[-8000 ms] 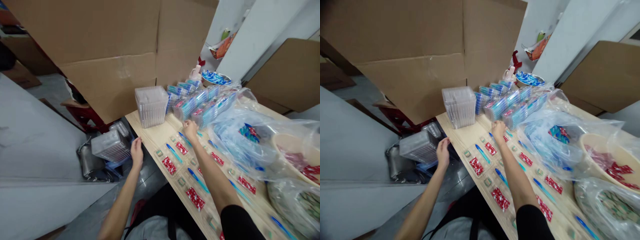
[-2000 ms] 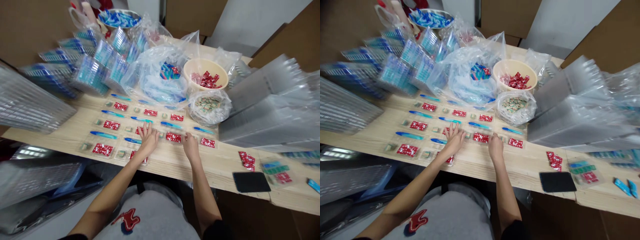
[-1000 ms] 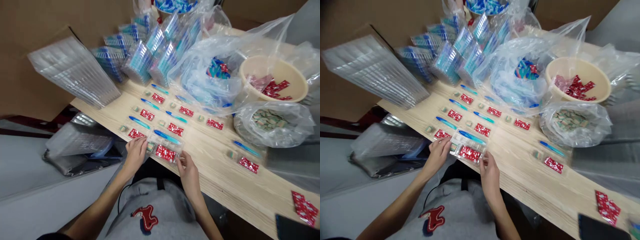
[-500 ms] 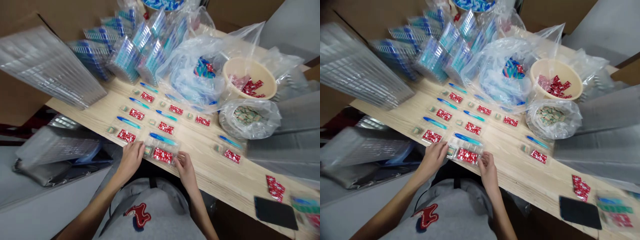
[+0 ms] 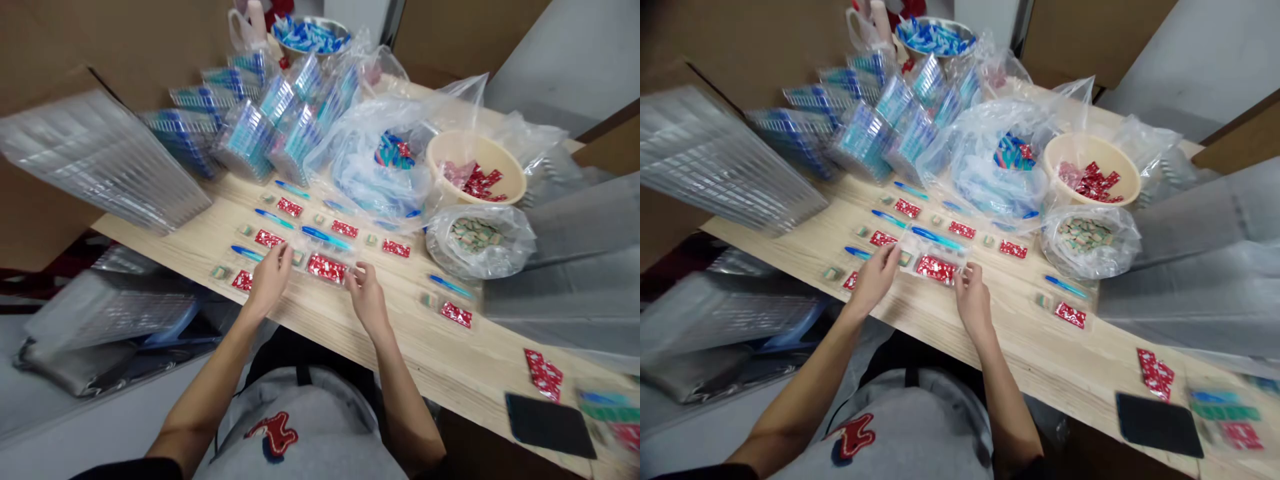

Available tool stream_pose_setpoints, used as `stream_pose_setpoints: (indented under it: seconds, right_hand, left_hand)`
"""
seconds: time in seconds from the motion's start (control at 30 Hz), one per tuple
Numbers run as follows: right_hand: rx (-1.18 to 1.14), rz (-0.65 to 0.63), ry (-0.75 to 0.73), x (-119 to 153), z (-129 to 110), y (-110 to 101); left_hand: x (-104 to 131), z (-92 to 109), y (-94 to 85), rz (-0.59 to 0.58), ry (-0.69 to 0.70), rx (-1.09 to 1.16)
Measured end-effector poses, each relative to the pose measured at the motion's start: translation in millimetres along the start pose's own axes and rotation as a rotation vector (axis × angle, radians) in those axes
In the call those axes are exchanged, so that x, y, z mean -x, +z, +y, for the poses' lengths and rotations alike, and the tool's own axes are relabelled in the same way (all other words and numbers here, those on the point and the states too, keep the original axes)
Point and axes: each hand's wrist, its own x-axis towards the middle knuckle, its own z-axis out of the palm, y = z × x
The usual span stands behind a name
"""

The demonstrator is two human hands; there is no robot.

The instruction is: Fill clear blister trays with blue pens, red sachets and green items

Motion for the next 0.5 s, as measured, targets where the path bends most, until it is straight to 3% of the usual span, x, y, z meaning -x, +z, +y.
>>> stream_pose_setpoints:
  seconds: [0.1, 0.23, 0.37, 0.5]
  right_hand:
    - [-0.012, 0.002, 0.007, -24, 12, 10]
    - [-0.143, 0.012, 0.020, -32, 33, 17]
    - [-0.208, -0.006, 0.044, -28, 41, 15]
    - [-0.224, -0.014, 0.051, -4, 39, -1]
  left_hand:
    - [-31, -2, 13.4, -0.037, -0.036, 0.069]
    - [-47, -11, 26.2, -0.094, -0.058, 0.155]
    - [-41, -16, 30.9, -0.107, -0.073, 0.175]
    - [-11, -14, 25.9, -0.133, -0.034, 0.182]
